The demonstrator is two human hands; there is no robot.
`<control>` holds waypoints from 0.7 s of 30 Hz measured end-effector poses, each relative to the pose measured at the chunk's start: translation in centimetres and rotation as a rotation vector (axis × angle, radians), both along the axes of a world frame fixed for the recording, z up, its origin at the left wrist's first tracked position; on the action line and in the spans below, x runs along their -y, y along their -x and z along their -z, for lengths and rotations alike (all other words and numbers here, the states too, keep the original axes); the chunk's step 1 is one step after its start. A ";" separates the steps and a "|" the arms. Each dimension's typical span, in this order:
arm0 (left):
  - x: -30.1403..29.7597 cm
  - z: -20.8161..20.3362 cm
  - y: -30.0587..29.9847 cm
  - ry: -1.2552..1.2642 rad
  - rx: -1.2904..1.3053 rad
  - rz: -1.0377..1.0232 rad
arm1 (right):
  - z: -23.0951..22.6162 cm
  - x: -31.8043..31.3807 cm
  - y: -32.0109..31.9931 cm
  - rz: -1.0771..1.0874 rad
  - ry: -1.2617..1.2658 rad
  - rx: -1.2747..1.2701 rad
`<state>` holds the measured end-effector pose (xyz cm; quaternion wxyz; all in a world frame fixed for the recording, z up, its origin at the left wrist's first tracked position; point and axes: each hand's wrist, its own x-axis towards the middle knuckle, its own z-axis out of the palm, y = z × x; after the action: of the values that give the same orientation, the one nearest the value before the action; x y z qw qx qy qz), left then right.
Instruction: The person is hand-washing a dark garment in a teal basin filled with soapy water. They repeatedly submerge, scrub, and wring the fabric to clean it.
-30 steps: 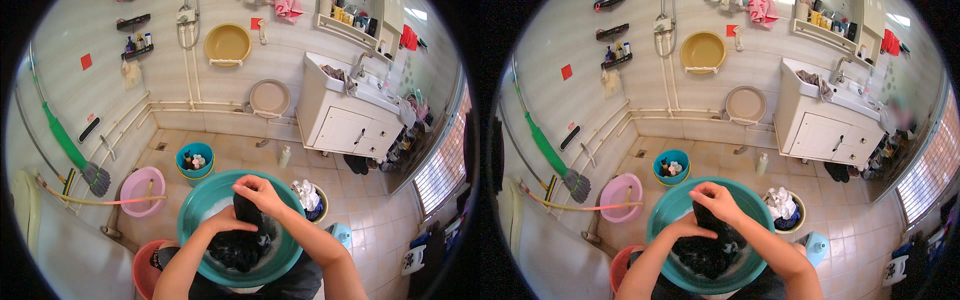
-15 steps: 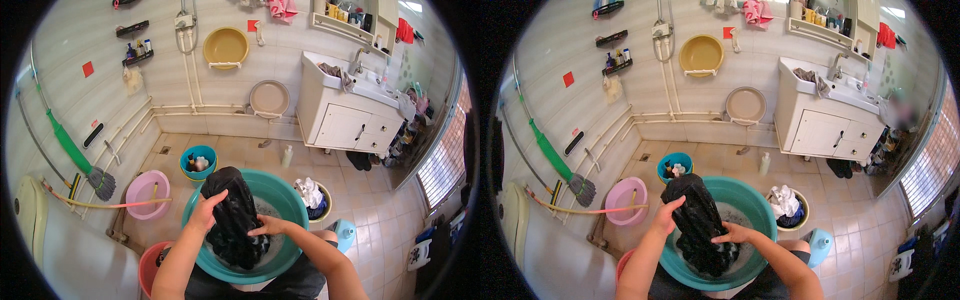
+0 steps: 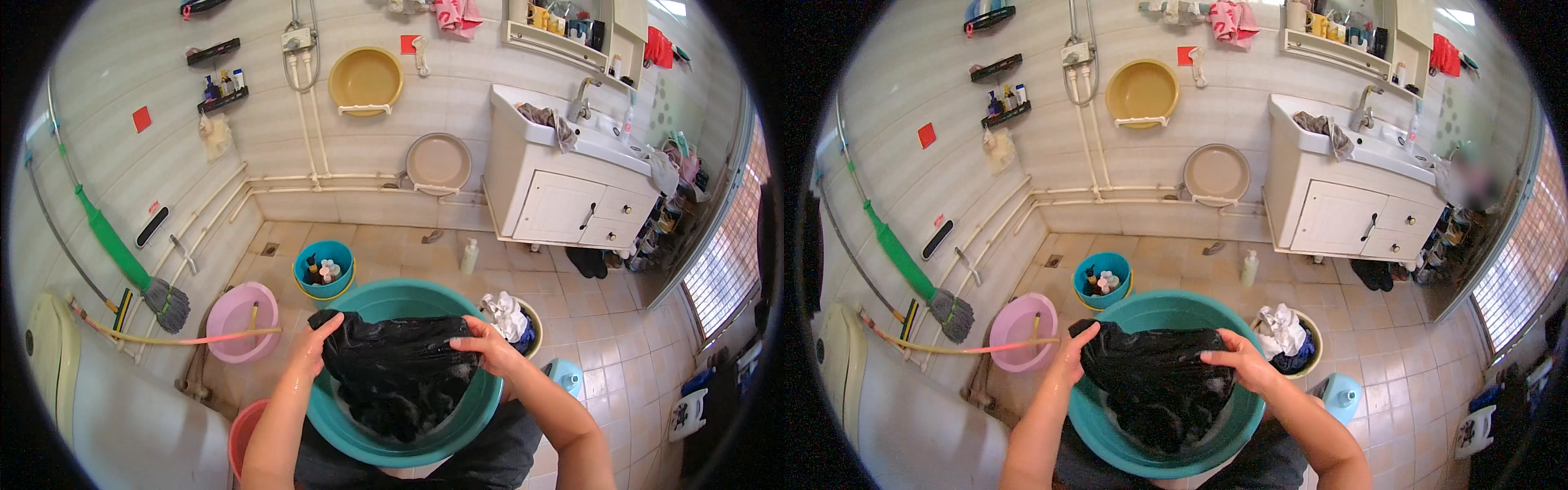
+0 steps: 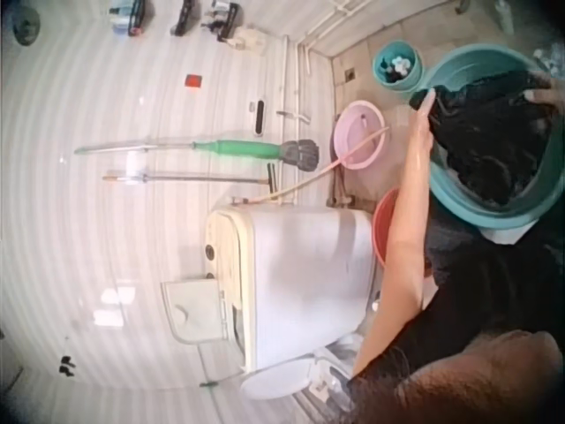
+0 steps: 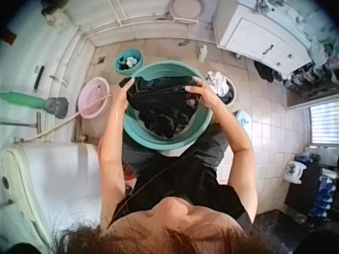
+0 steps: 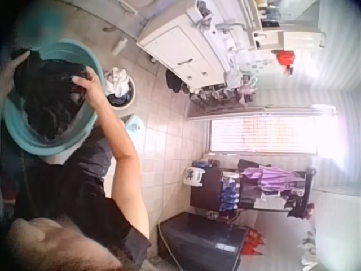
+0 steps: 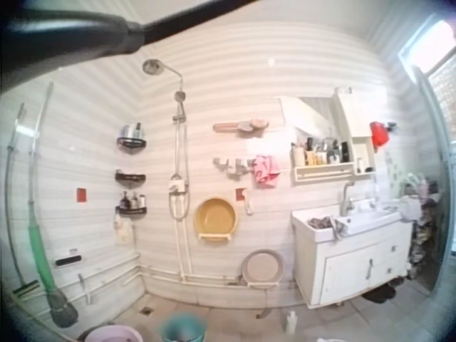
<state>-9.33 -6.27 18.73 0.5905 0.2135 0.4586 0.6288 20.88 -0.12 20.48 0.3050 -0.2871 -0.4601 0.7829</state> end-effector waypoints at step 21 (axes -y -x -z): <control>-4.8 20.4 -7.4 0.192 -1.703 0.276 | 23.9 -4.0 10.5 -0.261 -1.101 1.394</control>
<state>-1.95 -1.49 -1.72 0.1327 0.6146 0.7656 0.1361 10.39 3.92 -3.41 -0.0405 -0.4557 -0.8800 0.1279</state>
